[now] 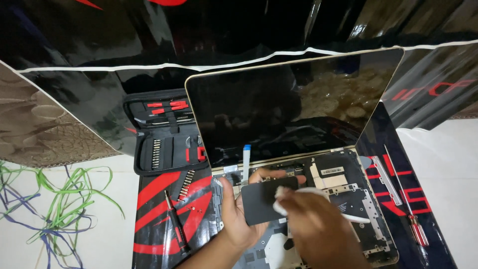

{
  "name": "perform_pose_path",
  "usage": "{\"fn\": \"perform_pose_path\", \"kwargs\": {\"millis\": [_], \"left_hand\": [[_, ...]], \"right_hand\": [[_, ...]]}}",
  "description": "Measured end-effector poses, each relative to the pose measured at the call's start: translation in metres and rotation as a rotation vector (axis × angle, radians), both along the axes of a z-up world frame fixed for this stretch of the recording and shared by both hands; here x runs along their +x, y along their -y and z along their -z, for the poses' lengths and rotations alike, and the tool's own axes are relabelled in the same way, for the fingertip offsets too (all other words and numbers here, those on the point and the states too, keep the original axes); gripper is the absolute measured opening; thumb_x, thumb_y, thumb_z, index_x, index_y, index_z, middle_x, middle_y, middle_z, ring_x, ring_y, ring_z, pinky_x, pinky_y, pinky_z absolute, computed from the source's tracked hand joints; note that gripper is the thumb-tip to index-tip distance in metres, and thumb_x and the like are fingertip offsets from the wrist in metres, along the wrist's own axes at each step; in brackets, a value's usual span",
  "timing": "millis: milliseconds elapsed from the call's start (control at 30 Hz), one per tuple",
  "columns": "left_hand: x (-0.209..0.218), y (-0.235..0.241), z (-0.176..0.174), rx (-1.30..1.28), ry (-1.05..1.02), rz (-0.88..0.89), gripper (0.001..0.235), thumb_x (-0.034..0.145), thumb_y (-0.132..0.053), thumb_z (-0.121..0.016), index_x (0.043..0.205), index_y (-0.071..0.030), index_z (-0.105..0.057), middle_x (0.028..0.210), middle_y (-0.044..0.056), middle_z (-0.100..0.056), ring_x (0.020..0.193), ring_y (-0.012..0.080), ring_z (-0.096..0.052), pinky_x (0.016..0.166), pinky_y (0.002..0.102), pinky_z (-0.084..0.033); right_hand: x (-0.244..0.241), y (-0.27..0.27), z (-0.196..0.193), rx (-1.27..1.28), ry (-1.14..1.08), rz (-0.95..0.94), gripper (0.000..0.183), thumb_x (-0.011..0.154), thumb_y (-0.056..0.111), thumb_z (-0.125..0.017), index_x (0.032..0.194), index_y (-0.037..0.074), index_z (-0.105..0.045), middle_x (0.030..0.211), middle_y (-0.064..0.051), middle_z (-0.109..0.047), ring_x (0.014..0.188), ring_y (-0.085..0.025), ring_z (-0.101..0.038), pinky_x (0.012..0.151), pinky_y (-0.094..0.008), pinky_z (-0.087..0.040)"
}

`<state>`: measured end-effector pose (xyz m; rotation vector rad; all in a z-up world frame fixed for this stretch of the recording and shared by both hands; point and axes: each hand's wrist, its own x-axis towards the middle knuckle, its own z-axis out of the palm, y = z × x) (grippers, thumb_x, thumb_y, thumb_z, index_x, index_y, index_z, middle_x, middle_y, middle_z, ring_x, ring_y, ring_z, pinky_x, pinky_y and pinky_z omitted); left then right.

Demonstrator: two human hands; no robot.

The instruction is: The person cleans the internal components of a disassembled laptop using a white cloth. They wipe the motherboard, a black rectangular component, and other parts inside the laptop chassis.

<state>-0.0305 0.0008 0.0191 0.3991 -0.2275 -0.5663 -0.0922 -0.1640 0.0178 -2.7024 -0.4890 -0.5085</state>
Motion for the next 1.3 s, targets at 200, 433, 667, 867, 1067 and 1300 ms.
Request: {"fn": "perform_pose_path", "kwargs": {"millis": [200,433,667,867,1067,1300], "left_hand": [[-0.001,0.001,0.001,-0.069,-0.022,0.006,0.089,0.096,-0.073,-0.023,0.130,0.003,-0.054,0.140,0.042,-0.051,0.132,0.0464,-0.054,0.117,0.052,-0.039],[-0.002,0.001,0.002,-0.040,0.034,-0.008,0.085,0.097,-0.072,-0.021,0.130,0.000,-0.055,0.138,0.040,-0.054,0.131,0.0482,-0.055,0.115,0.057,-0.039],[-0.001,0.004,0.005,-0.021,0.059,-0.054,0.084,0.099,-0.069,-0.019,0.128,0.000,-0.054,0.136,0.040,-0.055,0.132,0.0442,-0.055,0.116,0.052,-0.039],[-0.001,0.005,0.004,-0.043,0.060,-0.057,0.081,0.100,-0.068,-0.020,0.126,0.000,-0.056,0.134,0.039,-0.056,0.134,0.0455,-0.053,0.116,0.055,-0.040],[-0.004,0.005,0.007,-0.023,0.044,-0.074,0.082,0.099,-0.068,-0.020,0.128,0.001,-0.055,0.136,0.038,-0.056,0.130,0.0429,-0.057,0.114,0.050,-0.042],[-0.001,0.003,0.006,-0.050,0.050,-0.089,0.078,0.102,-0.064,-0.022,0.128,0.002,-0.054,0.138,0.039,-0.053,0.132,0.0447,-0.054,0.114,0.052,-0.042]], "right_hand": [[0.009,-0.010,-0.044,0.080,0.148,-0.061,0.027,0.092,-0.003,-0.061,0.115,0.006,-0.071,0.121,-0.008,-0.070,0.107,-0.027,-0.069,0.100,-0.042,-0.057],[-0.001,-0.008,-0.023,-0.139,-0.003,-0.030,0.046,0.080,0.004,-0.066,0.124,0.016,-0.072,0.133,0.001,-0.069,0.117,-0.022,-0.067,0.097,-0.039,-0.055],[-0.004,-0.002,-0.022,0.113,0.015,-0.062,0.042,0.089,0.013,-0.066,0.131,0.014,-0.065,0.135,-0.004,-0.068,0.118,-0.025,-0.068,0.101,-0.041,-0.056],[-0.003,-0.006,-0.012,0.001,0.014,-0.075,0.041,0.086,0.003,-0.064,0.127,0.008,-0.067,0.128,-0.014,-0.070,0.113,-0.031,-0.068,0.097,-0.044,-0.056],[0.008,-0.013,-0.020,-0.030,0.106,-0.102,0.029,0.087,0.000,-0.064,0.114,0.008,-0.072,0.114,-0.011,-0.071,0.099,-0.027,-0.070,0.088,-0.040,-0.058],[0.010,-0.017,-0.018,0.232,-0.146,0.081,0.028,0.091,0.011,-0.071,0.118,0.006,-0.072,0.108,-0.011,-0.074,0.102,-0.026,-0.072,0.088,-0.040,-0.058]]}}
